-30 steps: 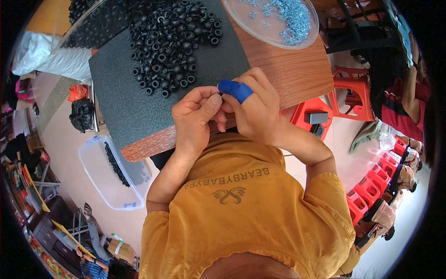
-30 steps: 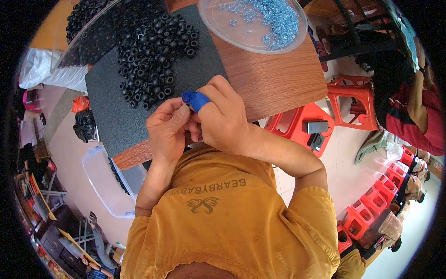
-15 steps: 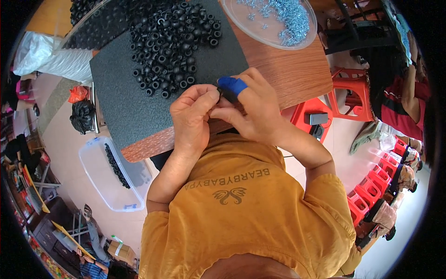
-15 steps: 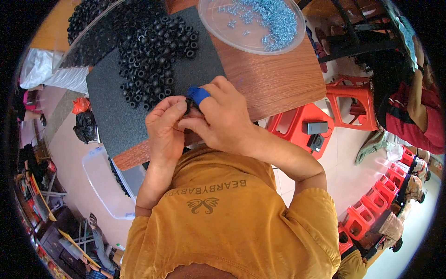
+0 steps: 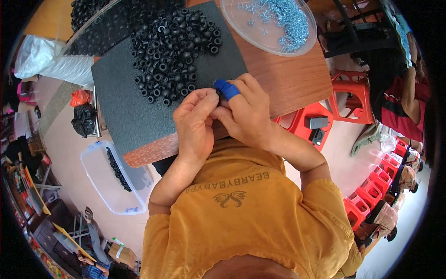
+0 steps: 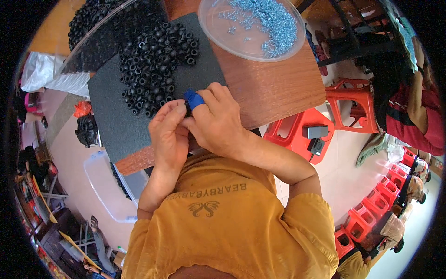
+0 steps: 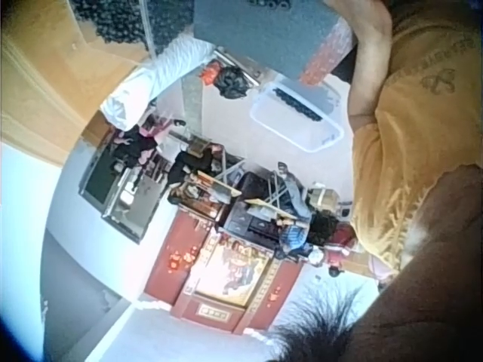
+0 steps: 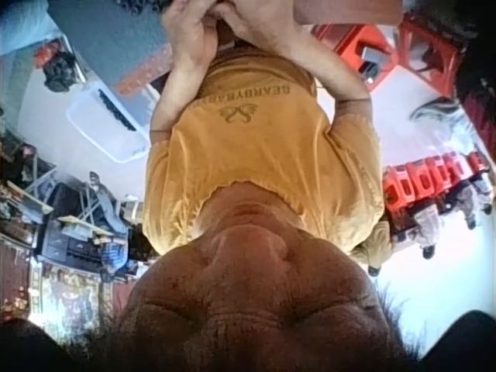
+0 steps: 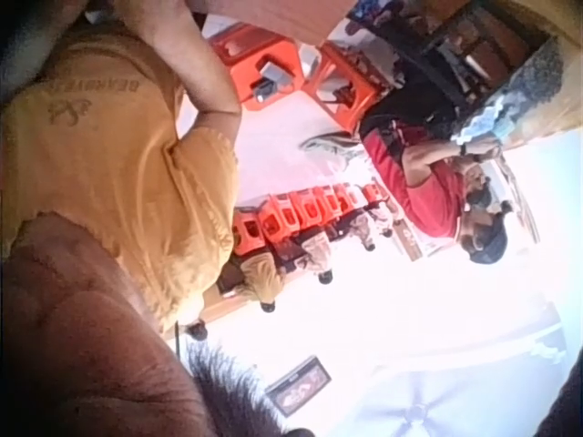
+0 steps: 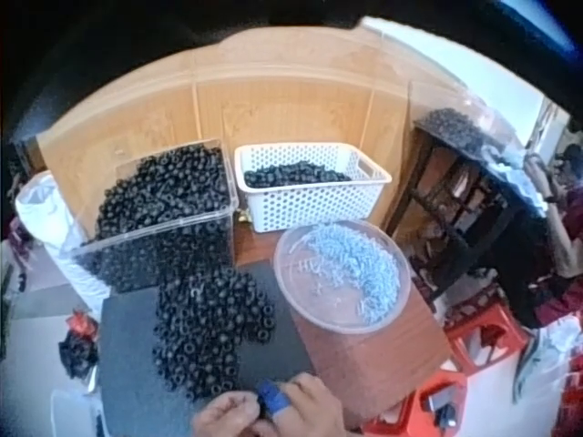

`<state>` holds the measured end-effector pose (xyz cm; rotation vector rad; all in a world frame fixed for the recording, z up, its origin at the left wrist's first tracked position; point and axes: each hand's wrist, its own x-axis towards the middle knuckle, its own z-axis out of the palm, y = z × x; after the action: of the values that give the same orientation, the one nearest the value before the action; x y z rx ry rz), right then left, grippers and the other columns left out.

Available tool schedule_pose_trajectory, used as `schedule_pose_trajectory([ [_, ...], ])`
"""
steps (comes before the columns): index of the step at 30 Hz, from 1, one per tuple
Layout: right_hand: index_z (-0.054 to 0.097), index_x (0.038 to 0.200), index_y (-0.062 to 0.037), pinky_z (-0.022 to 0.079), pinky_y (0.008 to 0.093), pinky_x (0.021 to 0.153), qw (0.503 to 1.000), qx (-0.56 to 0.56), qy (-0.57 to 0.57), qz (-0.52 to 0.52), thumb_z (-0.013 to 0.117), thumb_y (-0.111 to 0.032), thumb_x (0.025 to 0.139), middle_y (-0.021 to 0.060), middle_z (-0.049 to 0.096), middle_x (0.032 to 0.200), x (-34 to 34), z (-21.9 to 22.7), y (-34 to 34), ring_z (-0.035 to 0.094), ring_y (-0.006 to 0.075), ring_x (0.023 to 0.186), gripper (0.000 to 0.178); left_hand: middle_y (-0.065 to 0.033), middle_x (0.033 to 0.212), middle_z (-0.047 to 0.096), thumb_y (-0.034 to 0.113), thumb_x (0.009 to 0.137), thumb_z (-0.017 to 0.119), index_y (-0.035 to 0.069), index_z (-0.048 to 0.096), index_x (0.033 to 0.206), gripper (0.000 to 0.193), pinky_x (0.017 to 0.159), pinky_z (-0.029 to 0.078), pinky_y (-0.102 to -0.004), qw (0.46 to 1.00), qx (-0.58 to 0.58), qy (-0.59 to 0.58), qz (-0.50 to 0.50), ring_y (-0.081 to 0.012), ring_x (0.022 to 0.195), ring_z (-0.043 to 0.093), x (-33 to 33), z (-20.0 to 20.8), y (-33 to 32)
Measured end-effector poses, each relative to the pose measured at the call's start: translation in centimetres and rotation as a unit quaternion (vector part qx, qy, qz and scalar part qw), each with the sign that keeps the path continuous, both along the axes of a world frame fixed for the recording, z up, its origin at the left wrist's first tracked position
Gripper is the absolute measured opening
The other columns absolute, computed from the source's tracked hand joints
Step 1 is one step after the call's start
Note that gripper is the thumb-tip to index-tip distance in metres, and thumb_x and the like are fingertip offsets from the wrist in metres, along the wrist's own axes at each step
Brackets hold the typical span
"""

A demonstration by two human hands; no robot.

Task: The person repeatedly picks up small blue pins from a tray and inserts them into black rubber components by hand.

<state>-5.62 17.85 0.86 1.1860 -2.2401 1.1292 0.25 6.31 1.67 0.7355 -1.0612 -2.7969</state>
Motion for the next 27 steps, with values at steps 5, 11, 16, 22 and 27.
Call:
schedule_pose_trajectory([
  [5,0.051,0.08,0.0027,0.038,0.0387,0.055,0.999,0.03,0.033,-0.008,0.067,-0.009,0.06,0.0139,0.051,0.075,-0.1,-0.1,-0.2,0.047,0.0299,0.067,0.028,-0.0018,0.083,0.06,0.005,0.085,0.06,-0.002,0.06,0.091,0.009,0.063,0.043,-0.0192,1.0,-0.005,0.004,-0.012,-0.0064,0.067,0.052,0.2,-0.8,-0.3],
  [11,0.046,0.068,-0.0003,0.035,0.0396,0.054,0.998,0.026,0.053,0.008,0.065,-0.012,0.062,0.0147,0.047,0.071,-0.4,-0.4,0.3,0.044,0.0299,0.066,0.024,-0.0031,0.084,0.061,0.008,0.088,0.056,-0.003,0.058,0.099,0.016,0.069,0.047,-0.0217,0.999,-0.012,0.0,-0.049,-0.0078,0.073,0.057,0.5,-0.4,-0.7],
  [16,0.045,0.066,-0.0015,0.035,0.0397,0.054,0.999,0.022,0.04,0.012,0.064,-0.012,0.062,0.0144,0.046,0.07,-0.2,-0.7,0.5,0.044,0.03,0.066,0.023,-0.0073,0.085,0.062,0.008,0.09,0.053,-0.006,0.056,0.102,0.019,0.07,0.049,-0.024,0.996,-0.033,-0.011,-0.083,-0.0112,0.074,0.06,0.7,-0.5,-1.1],
  [22,0.044,0.064,-0.0019,0.033,0.0399,0.053,0.997,0.022,0.066,0.018,0.065,-0.014,0.061,0.0134,0.044,0.069,-0.2,-1.4,0.8,0.042,0.0291,0.064,0.024,-0.0109,0.079,0.063,0.008,0.09,0.052,-0.007,0.056,0.101,0.019,0.063,0.051,-0.0259,0.99,-0.062,-0.036,-0.123,-0.0148,0.066,0.062,0.6,0.0,-1.2],
  [27,0.045,0.064,-0.0019,0.033,0.039,0.054,0.996,0.018,0.08,0.04,0.065,-0.015,0.059,0.0128,0.043,0.067,-0.1,-0.9,0.8,0.042,0.0285,0.065,0.024,-0.0108,0.075,0.064,0.006,0.089,0.052,-0.007,0.058,0.096,0.016,0.059,0.051,-0.0256,0.989,-0.078,-0.028,-0.12,-0.0157,0.062,0.061,0.7,-0.4,-0.9],
])
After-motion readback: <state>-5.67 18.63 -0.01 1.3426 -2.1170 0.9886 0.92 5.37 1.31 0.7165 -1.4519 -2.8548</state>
